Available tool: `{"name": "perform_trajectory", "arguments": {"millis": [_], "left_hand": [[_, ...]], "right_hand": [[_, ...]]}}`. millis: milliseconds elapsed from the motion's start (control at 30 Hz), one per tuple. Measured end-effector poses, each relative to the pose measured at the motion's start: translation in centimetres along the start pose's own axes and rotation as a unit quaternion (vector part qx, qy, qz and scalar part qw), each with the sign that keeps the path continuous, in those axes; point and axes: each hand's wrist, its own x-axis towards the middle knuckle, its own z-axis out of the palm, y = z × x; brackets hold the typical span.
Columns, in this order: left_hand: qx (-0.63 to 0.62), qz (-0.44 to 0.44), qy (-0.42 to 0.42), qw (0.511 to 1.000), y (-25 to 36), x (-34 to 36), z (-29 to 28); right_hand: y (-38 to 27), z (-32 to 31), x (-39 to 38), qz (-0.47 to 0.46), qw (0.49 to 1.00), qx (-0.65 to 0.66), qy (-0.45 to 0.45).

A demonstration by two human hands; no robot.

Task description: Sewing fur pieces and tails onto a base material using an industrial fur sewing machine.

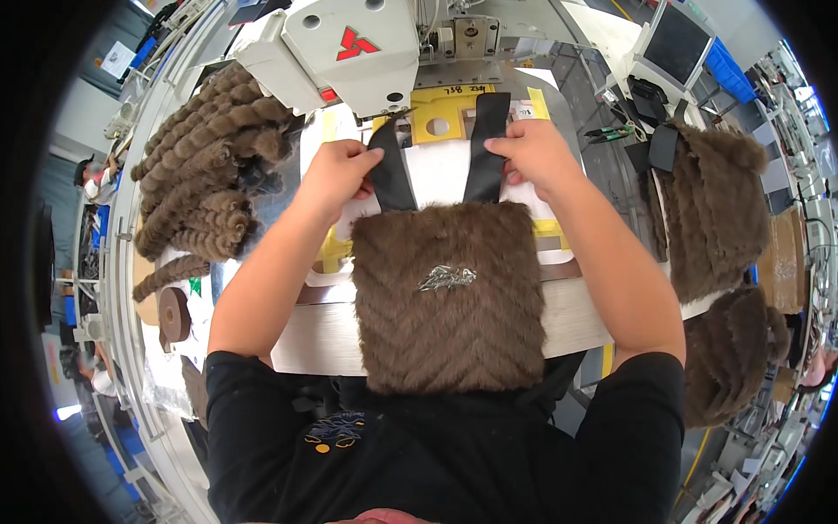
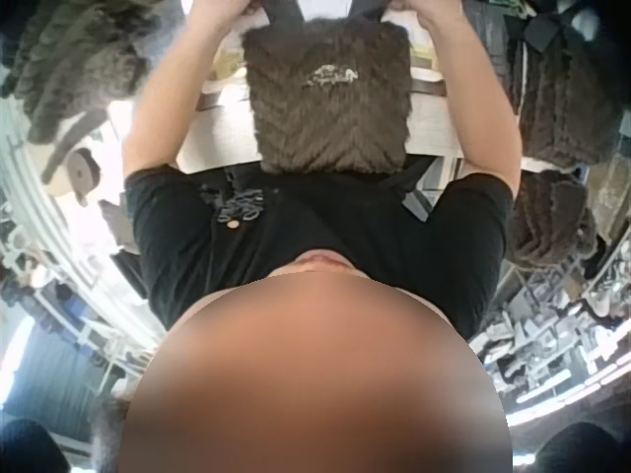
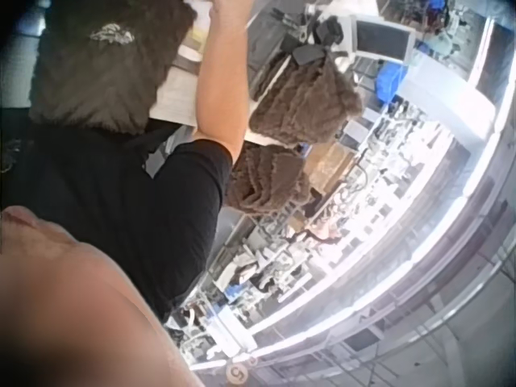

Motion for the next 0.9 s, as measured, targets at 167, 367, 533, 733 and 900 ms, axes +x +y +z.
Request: {"name": "perform_trajectory", "arguments": {"millis": [167, 367, 533, 733, 900], "left_hand": [[-0.016, -0.046, 0.078, 0.996, -0.4, -0.4, -3.3], [0.074, -0.032, 0.072, 0.994, 1.4, 1.4, -3.7], [0.082, -0.005, 0.075, 0.994, 1.7, 5.7, -3.6], [0.075, 0.084, 0.135, 0.984, 0.1, 7.9, -3.3], [0.106, 0.163, 0.173, 0.966, 0.1, 6.5, -3.7]], "right_hand": [[-0.3, -2.7, -0.5, 0.006, 0.993, -0.094, 0.069], [-0.6, -4.4, 2.0, -0.001, 0.986, -0.161, 0.036], [-2.6, -2.5, 5.3, -0.003, 0.981, -0.194, 0.01], [-2.7, -3.6, 8.7, 0.008, 0.983, -0.182, 0.037], [-2.6, -3.8, 4.7, -0.035, 0.986, -0.141, 0.078]]}}
